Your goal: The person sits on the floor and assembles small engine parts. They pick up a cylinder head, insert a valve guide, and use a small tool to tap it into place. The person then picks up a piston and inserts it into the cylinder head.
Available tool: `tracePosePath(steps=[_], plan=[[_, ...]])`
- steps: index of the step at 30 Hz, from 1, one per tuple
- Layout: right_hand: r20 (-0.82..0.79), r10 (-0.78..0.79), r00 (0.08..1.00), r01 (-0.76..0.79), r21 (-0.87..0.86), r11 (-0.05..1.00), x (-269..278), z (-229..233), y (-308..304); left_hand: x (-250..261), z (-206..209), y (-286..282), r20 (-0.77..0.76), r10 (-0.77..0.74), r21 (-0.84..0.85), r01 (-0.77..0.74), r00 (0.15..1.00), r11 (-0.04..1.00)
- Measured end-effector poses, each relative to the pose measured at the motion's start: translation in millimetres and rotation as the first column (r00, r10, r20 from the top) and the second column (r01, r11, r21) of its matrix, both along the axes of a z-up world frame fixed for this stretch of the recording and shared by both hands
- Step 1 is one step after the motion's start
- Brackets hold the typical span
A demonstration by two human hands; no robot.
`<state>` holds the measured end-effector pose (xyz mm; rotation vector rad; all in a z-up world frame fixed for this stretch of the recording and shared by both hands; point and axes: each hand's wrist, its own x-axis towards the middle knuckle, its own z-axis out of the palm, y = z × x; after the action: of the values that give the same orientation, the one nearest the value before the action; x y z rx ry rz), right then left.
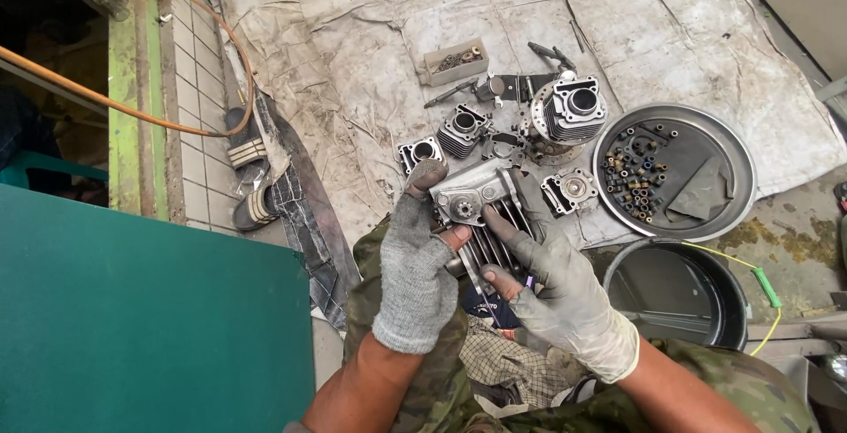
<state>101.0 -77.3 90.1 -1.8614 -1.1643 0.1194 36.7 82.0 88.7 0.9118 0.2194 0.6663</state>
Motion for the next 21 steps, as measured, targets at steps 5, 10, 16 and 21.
tracePosePath(steps=[5, 10, 16, 21], plan=[[0.023, -0.031, 0.999, 0.031, -0.005, 1.000, 0, -1, 0, -3, 5, 1, -0.010, -0.008, 0.095, 0.009, 1.000, 0.995], [-0.164, -0.065, 0.984, 0.093, 0.171, 0.981, 10, 29, -3, -11, 3, 10, 0.004, -0.081, 0.033, 0.081, 0.997, 0.996], [-0.314, -0.533, 0.786, 0.492, -0.205, 0.846, 66, 14, -8, -20, 18, 21, 0.034, -0.137, -0.108, 0.140, 0.990, 0.984], [-0.443, -0.737, 0.511, 0.400, -0.636, 0.660, 103, -82, -17, -24, 24, 26, -0.037, -0.088, -0.119, 0.083, 0.995, 0.989]])
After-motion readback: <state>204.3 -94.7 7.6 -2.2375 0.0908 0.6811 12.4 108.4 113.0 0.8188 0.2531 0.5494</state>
